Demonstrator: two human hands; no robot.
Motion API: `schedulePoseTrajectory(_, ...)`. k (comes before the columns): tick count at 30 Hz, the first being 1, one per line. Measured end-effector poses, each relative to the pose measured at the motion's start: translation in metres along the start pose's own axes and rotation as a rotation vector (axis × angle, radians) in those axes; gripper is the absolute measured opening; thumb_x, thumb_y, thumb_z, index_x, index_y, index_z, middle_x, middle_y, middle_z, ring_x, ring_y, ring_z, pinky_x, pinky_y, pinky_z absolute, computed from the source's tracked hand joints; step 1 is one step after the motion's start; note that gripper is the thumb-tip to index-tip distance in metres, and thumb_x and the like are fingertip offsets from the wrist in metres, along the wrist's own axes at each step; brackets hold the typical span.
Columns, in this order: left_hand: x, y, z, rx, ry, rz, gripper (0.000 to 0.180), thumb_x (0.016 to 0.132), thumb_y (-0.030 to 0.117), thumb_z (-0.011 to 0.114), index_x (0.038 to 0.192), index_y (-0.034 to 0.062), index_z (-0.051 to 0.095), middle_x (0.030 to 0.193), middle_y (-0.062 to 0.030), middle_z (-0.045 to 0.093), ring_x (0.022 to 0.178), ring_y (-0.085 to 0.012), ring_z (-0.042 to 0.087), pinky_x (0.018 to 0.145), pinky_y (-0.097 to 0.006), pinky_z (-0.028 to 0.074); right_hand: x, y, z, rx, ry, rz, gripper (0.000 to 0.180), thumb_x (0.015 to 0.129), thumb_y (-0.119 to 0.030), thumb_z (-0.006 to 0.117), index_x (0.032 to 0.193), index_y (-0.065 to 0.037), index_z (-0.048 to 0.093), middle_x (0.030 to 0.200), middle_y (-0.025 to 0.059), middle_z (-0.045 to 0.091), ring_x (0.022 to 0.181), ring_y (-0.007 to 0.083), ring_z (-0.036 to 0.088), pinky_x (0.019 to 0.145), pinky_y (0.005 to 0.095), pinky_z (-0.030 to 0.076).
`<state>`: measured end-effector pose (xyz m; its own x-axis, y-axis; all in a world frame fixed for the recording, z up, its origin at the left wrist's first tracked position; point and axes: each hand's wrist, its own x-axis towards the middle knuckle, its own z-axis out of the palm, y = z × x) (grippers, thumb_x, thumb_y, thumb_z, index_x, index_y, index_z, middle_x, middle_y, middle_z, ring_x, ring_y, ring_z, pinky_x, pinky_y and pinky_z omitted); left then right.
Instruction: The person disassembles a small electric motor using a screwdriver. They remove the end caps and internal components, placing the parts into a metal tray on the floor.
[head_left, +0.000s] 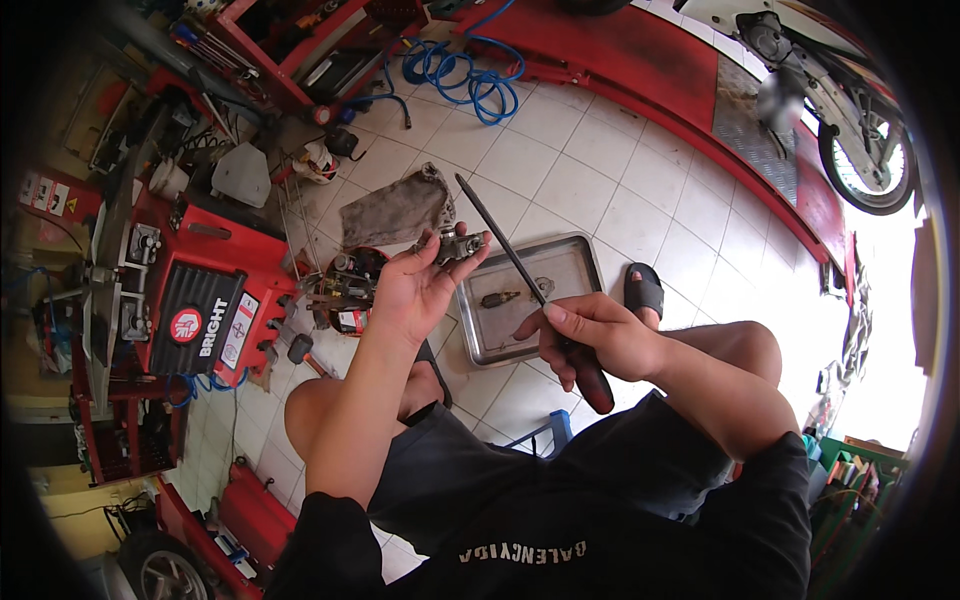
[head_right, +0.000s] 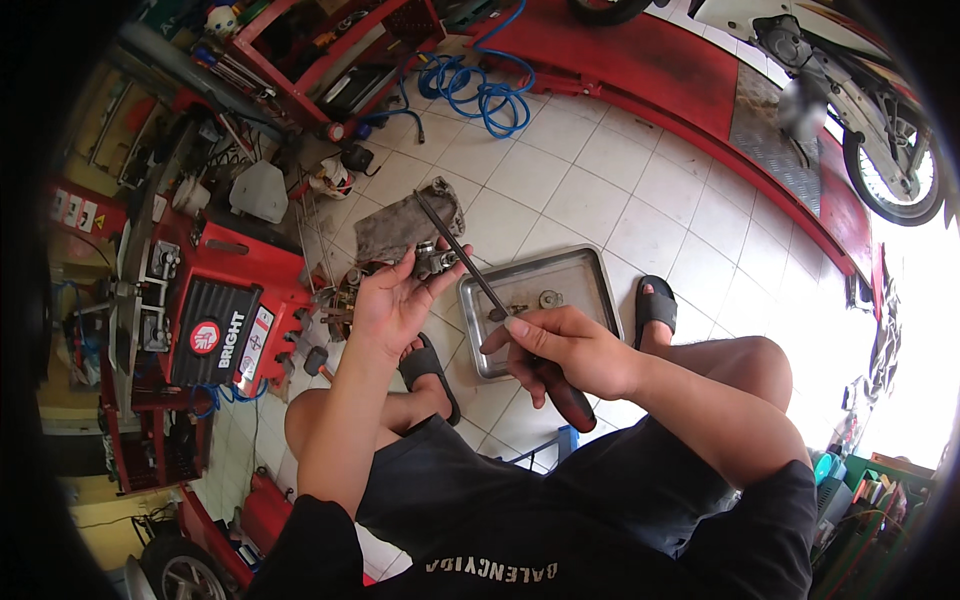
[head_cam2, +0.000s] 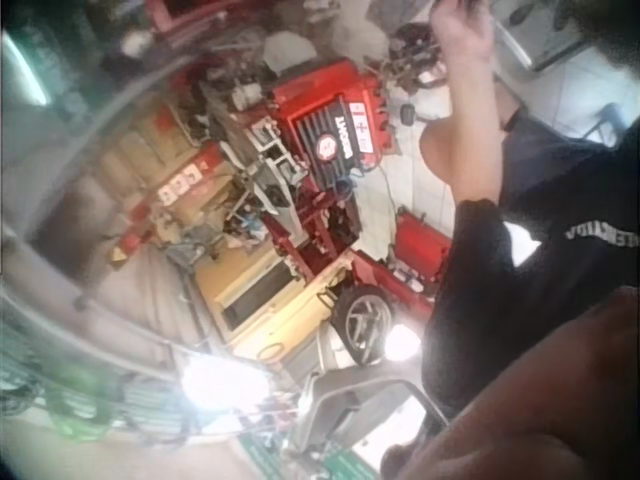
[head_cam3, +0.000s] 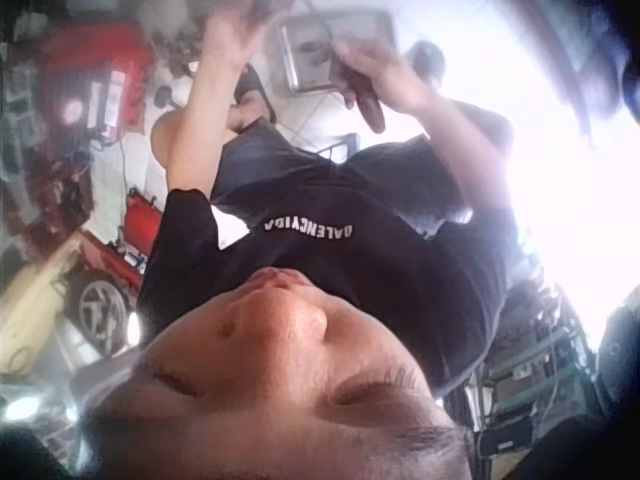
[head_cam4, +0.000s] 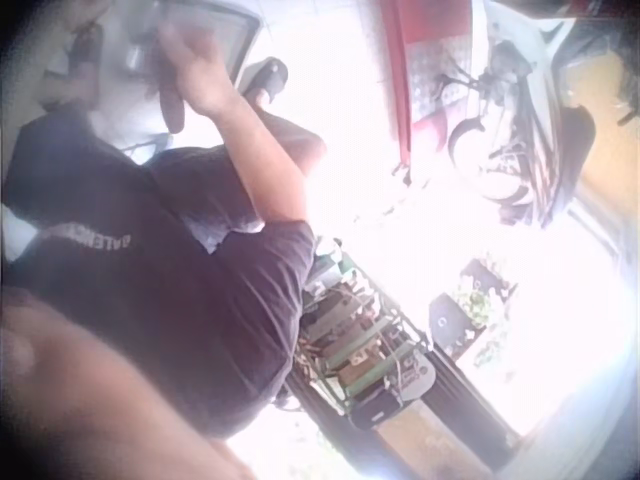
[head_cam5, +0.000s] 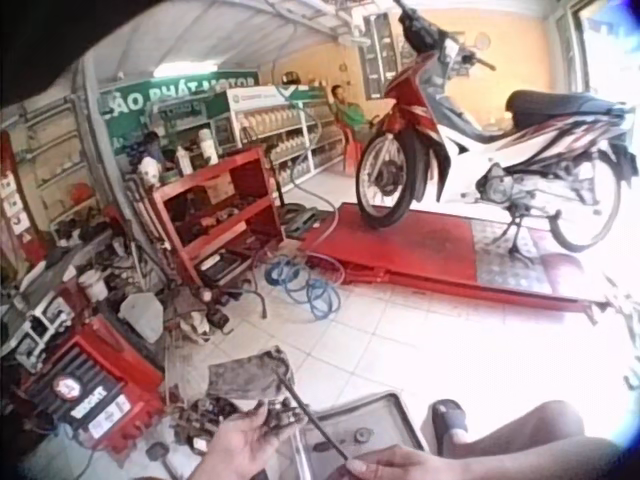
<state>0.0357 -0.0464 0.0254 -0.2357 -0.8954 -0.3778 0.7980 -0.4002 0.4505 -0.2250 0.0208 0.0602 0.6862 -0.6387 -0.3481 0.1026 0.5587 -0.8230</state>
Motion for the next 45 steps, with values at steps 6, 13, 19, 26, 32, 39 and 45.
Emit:
schedulePoseTrajectory(6, 0.008, 0.002, -0.002, -0.018, -0.019, 0.03, 0.045, 0.098, 0.03, 0.066, 0.121, -0.0062, 0.053, 0.127, -0.0214, 0.058, 0.124, -0.0407, 0.054, 0.101, -0.041, 0.052, 0.005, 0.008, 0.001, 0.231, -0.052, 0.026, 0.051, 0.111, -0.036, 0.036, 0.129, 0.008, 0.055, 0.084, 0.008, 0.061, 0.08, 0.0207, 0.069, 0.077, 0.0345, 0.059)
schedulePoseTrajectory(13, 0.0, -0.002, 0.028, -0.159, 0.009, -0.038, 0.049, 0.104, 0.043, 0.049, 0.118, -0.0042, 0.052, 0.106, -0.0206, 0.054, 0.097, -0.031, 0.051, 0.078, -0.037, 0.05, -0.002, 0.002, 0.017, -0.009, -0.098, 0.099, 0.042, 0.112, -0.034, 0.036, 0.113, 0.003, 0.055, 0.073, 0.0069, 0.057, 0.061, 0.0148, 0.06, 0.055, 0.0267, 0.051)
schedulePoseTrajectory(19, 0.009, 0.0, 0.013, -0.223, -0.045, 0.053, 0.036, 0.101, 0.038, 0.047, 0.106, 0.0027, 0.054, 0.101, -0.0167, 0.053, 0.091, -0.0285, 0.049, 0.065, -0.03, 0.046, -0.004, 0.013, 0.029, 0.092, -0.075, 0.194, 0.045, 0.111, -0.039, 0.035, 0.099, 0.0, 0.052, 0.063, 0.0055, 0.048, 0.048, 0.0129, 0.046, 0.046, 0.027, 0.042)
schedulePoseTrajectory(26, 0.009, 0.001, 0.015, -0.134, 0.033, 0.144, 0.025, 0.102, 0.035, 0.044, 0.106, 0.011, 0.052, 0.096, -0.0128, 0.059, 0.086, -0.0288, 0.056, 0.068, -0.037, 0.046, -0.001, 0.014, 0.026, 0.139, -0.041, 0.204, 0.044, 0.112, -0.039, 0.034, 0.098, 0.0, 0.051, 0.061, 0.0052, 0.046, 0.047, 0.013, 0.043, 0.044, 0.0279, 0.039)
schedulePoseTrajectory(32, 0.01, -0.001, 0.015, -0.135, 0.029, 0.181, 0.026, 0.1, 0.034, 0.047, 0.106, 0.0092, 0.054, 0.098, -0.0131, 0.055, 0.089, -0.0286, 0.05, 0.066, -0.034, 0.045, -0.001, 0.009, 0.029, 0.128, -0.028, 0.229, 0.042, 0.112, -0.037, 0.034, 0.098, 0.0, 0.05, 0.061, 0.0046, 0.044, 0.047, 0.0131, 0.041, 0.045, 0.0279, 0.039)
schedulePoseTrajectory(39, 0.011, 0.001, 0.013, -0.092, 0.028, 0.187, 0.025, 0.1, 0.035, 0.047, 0.105, 0.0113, 0.055, 0.098, -0.0117, 0.056, 0.088, -0.0286, 0.052, 0.066, -0.035, 0.043, -0.001, 0.012, 0.029, 0.134, -0.017, 0.217, 0.042, 0.112, -0.037, 0.034, 0.098, 0.0, 0.049, 0.061, 0.0037, 0.043, 0.047, 0.0127, 0.04, 0.044, 0.0278, 0.038)
schedulePoseTrajectory(45, 0.012, -0.001, 0.015, 0.136, 0.035, 0.353, 0.024, 0.101, 0.035, 0.047, 0.109, 0.0126, 0.05, 0.096, -0.01, 0.056, 0.083, -0.0273, 0.055, 0.063, -0.035, 0.043, -0.001, 0.012, 0.026, 0.264, -0.026, 0.276, 0.041, 0.111, -0.038, 0.037, 0.099, -0.001, 0.049, 0.061, 0.004, 0.041, 0.048, 0.0125, 0.039, 0.043, 0.0276, 0.036)
